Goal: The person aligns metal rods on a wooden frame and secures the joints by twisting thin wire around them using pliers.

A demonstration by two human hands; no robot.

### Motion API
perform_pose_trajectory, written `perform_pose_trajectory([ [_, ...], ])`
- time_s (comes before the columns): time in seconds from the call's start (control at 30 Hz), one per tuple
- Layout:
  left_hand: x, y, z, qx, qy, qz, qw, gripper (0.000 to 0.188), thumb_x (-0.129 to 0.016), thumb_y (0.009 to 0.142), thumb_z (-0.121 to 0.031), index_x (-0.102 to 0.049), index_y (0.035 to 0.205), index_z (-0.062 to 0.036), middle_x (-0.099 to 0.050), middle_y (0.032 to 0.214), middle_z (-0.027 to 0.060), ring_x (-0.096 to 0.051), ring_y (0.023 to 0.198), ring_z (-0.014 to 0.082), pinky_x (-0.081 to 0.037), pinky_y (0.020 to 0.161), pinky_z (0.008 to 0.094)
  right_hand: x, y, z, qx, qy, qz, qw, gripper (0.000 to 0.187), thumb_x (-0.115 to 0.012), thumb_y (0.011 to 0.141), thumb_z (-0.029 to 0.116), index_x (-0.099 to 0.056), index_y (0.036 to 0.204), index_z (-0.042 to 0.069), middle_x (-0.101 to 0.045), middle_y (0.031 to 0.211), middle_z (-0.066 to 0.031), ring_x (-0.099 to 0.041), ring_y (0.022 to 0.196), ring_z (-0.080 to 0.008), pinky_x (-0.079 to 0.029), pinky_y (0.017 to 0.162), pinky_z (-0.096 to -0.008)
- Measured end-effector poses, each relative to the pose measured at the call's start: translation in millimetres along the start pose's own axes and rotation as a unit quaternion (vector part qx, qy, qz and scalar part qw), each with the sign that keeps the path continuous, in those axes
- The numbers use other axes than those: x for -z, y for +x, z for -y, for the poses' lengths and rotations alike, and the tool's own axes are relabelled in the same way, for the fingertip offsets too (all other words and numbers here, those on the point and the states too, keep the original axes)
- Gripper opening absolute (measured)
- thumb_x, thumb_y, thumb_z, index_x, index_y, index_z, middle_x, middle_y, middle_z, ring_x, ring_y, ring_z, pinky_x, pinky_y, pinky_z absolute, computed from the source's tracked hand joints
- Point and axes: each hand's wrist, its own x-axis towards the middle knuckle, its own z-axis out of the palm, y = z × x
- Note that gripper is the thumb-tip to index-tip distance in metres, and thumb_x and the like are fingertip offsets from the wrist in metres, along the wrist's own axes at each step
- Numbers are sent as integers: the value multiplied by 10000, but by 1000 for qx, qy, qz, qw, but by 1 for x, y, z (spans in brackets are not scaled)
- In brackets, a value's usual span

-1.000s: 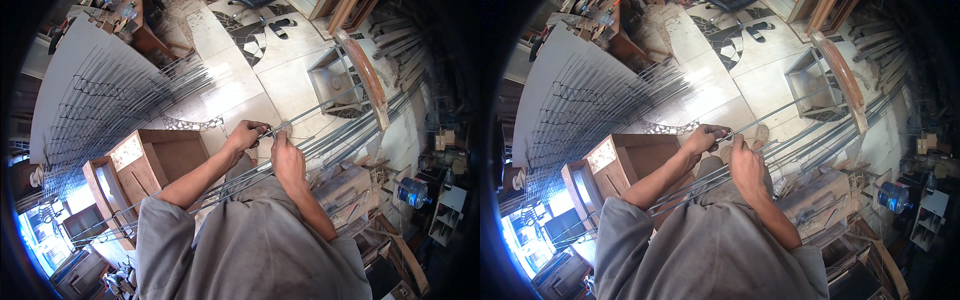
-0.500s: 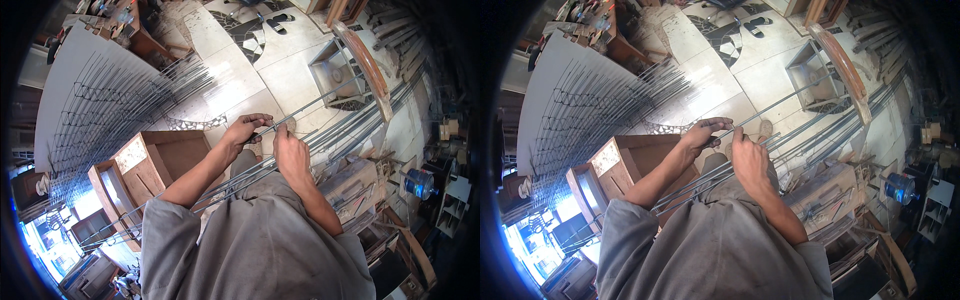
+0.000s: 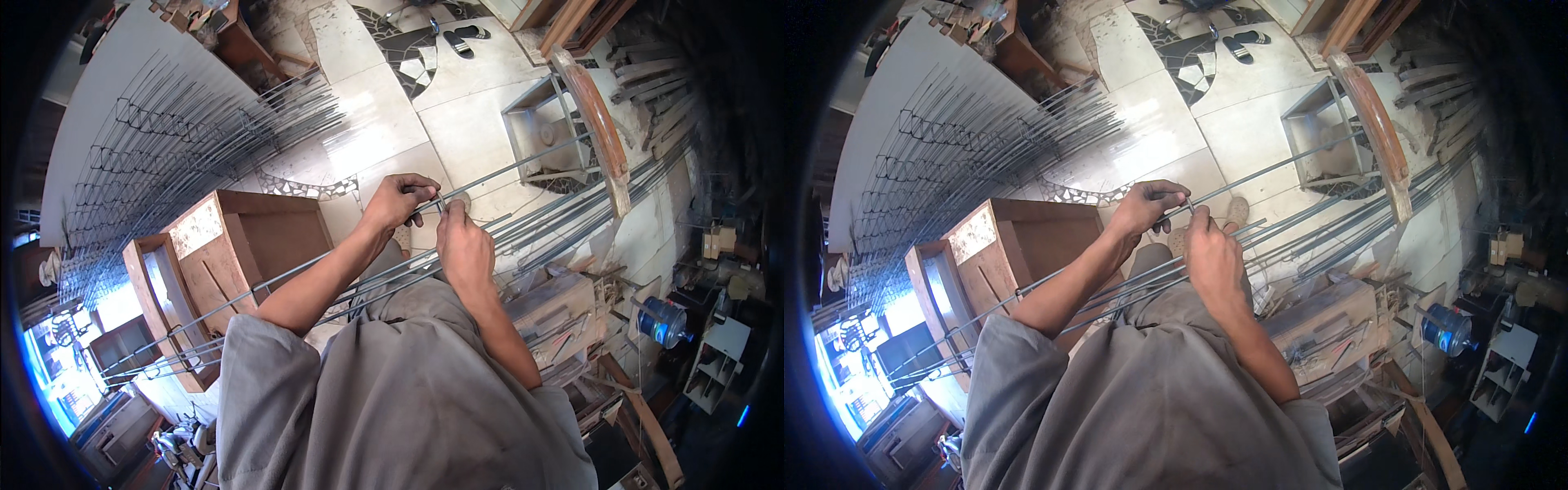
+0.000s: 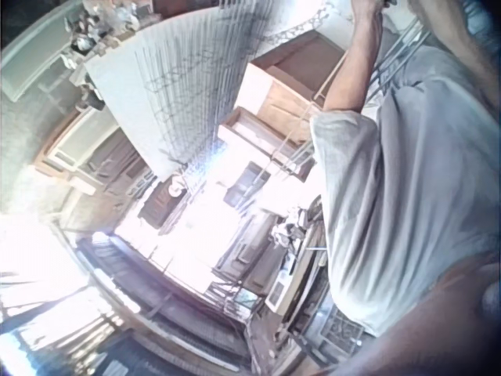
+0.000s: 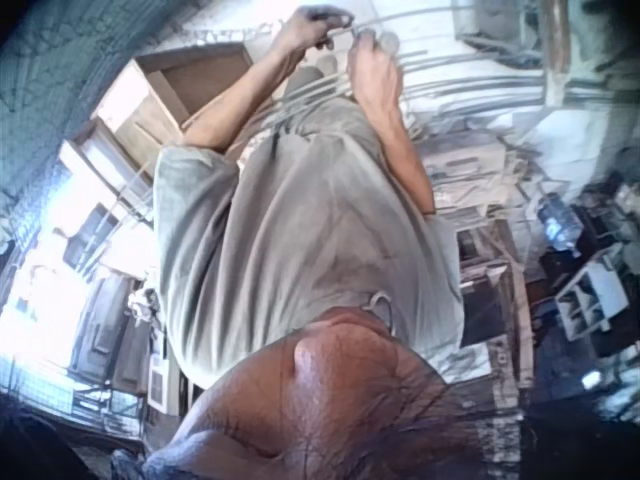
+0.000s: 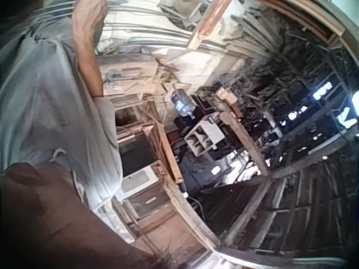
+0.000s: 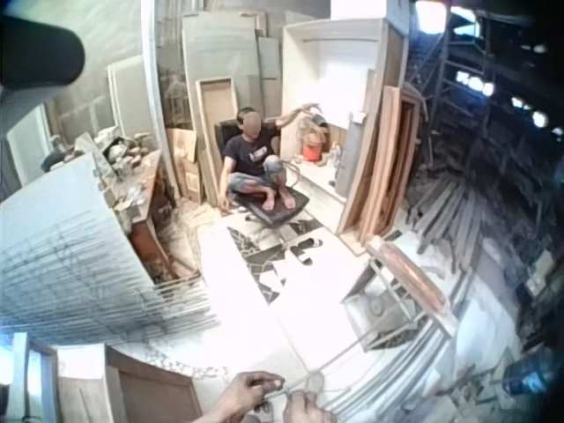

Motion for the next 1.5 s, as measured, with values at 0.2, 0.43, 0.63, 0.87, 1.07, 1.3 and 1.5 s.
perform_pose_trajectory([
  [0.2, -4, -8, -5, -10, -2, -42, 999, 209, -719, 862, -133, -694, 970, 44, -684, 787, 74, -569, 494, 109, -434, 429, 244, 3, -2, 8, 4, -39, -13, 999, 244, -592, 872, 103, -529, 1083, -3, -673, 799, -178, -666, 686, -362, -542, 565, -459],
  [0.43, 6, -8, 11, -101, 17, 30, 994, 246, -715, 804, -40, -684, 1043, 10, -686, 790, 84, -570, 544, 115, -474, 514, 262, 0, -5, 1, 29, -37, -17, 999, 269, -580, 882, 94, -548, 1131, -2, -669, 828, -192, -665, 750, -366, -539, 580, -464],
  [0.63, -1, -16, 5, -158, 198, 0, 967, 307, -694, 824, -34, -655, 1126, 7, -687, 1096, 100, -637, 644, 132, -507, 607, 295, 0, -5, -3, 39, -12, -33, 999, 266, -581, 886, 102, -550, 1129, -1, -668, 830, -203, -664, 727, -382, -532, 588, -477],
  [0.87, -7, -21, 16, -290, 256, -65, 920, 289, -649, 842, -23, -647, 1130, 3, -705, 1031, 158, -707, 783, 276, -551, 745, 368, 3, -4, 0, 15, 8, 2, 1000, 270, -566, 900, 132, -555, 1143, 16, -674, 811, -209, -668, 687, -401, -531, 604, -495],
  [1.07, -6, -22, 19, -248, 291, -80, 921, 293, -667, 818, -65, -666, 1110, -36, -703, 1026, 151, -698, 837, 335, -544, 770, 410, 24, 8, 2, 51, -43, 58, 996, 216, -573, 870, 80, -581, 1067, -8, -675, 810, -215, -674, 721, -384, -516, 637, -494],
  [1.3, -11, -33, 20, -282, 290, -117, 907, 248, -670, 808, -118, -686, 1054, -95, -715, 933, 132, -677, 871, 343, -527, 761, 430, 39, 15, 9, 107, -69, 47, 991, 142, -563, 890, 88, -624, 968, -15, -651, 803, -235, -639, 732, -421, -488, 634, -499],
  [1.5, -13, -32, 23, -331, 292, -117, 890, 266, -657, 785, -86, -702, 1048, -95, -709, 925, 142, -675, 863, 343, -532, 764, 429, 39, 18, -6, 112, 0, 47, 993, 144, -580, 873, 62, -639, 981, -12, -639, 789, -250, -636, 748, -419, -482, 647, -493],
])
